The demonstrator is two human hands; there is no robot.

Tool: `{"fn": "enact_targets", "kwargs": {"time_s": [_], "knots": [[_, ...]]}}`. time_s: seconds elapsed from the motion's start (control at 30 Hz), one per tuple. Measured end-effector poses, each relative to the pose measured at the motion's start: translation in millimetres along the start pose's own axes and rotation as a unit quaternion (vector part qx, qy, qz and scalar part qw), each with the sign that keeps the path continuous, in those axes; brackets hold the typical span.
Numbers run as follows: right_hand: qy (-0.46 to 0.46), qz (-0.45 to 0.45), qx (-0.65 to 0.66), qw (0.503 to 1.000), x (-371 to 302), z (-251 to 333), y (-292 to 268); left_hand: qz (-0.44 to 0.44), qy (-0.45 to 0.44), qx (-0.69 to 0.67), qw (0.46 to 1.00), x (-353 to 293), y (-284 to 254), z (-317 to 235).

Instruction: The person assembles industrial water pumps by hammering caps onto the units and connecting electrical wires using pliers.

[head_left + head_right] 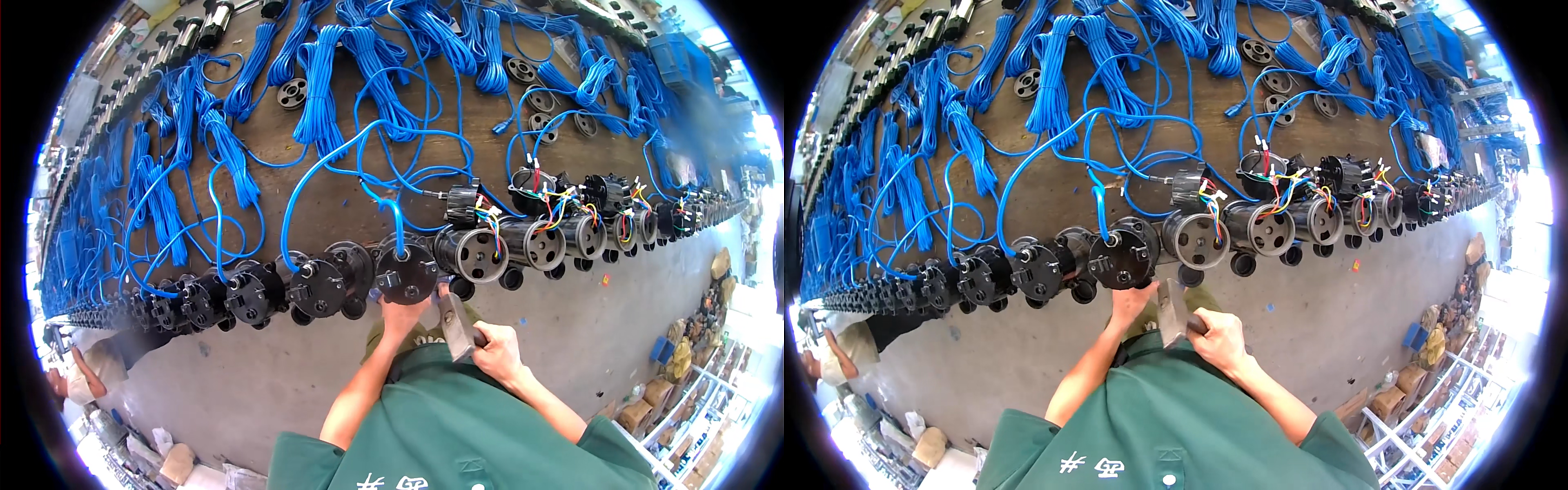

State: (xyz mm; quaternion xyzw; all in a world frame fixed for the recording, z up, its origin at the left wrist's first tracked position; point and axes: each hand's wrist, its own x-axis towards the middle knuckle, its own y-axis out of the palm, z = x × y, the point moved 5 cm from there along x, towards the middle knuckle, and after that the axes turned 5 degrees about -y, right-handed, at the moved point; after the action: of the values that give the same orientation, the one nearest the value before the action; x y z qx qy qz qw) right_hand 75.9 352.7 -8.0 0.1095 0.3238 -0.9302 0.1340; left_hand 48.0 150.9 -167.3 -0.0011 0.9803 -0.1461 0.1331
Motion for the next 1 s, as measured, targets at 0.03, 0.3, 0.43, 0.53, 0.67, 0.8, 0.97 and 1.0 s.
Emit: {"fn": "enact_targets", "kwargs": {"time_s": [0.03, 0.3, 0.43, 0.53, 0.67, 0.8, 0.97, 1.0], "knots": [[-0.005, 0.000, -0.012, 1.000, -0.2, -2.4, -2.1, 0.006, -0.018, -0.023, 1.000, -0.4, -0.6, 2.4], [-0.125, -0.040, -0.095, 0.987, 6.7, -5.8, 21.2, 0.015, -0.009, 0.033, 0.999, -2.1, 5.0, 25.1], [-0.009, -0.053, -0.065, 0.996, 9.8, -45.5, 23.9, 0.021, 0.029, 0.038, 0.999, 7.1, -6.4, -19.2], [-0.039, -0.032, -0.006, 0.999, -6.4, -45.7, 12.6, 0.049, -0.088, -0.057, 0.993, 1.4, -1.6, 2.6], [-0.108, -0.018, -0.019, 0.994, 5.8, -7.3, -1.0, 0.144, -0.038, 0.024, 0.989, -4.5, -10.3, 20.4], [-0.084, -0.033, -0.021, 0.996, 0.5, -17.5, 6.5, 0.150, -0.154, -0.102, 0.971, -11.3, -17.1, 32.5], [-0.193, -0.029, -0.033, 0.980, 3.7, 19.0, -16.1, 0.044, -0.076, 0.008, 0.996, -0.1, 3.2, 31.7], [-0.229, -0.029, -0.029, 0.973, 4.2, 37.9, -24.2, 0.017, -0.058, 0.041, 0.997, 2.2, 7.8, 36.6]]}}
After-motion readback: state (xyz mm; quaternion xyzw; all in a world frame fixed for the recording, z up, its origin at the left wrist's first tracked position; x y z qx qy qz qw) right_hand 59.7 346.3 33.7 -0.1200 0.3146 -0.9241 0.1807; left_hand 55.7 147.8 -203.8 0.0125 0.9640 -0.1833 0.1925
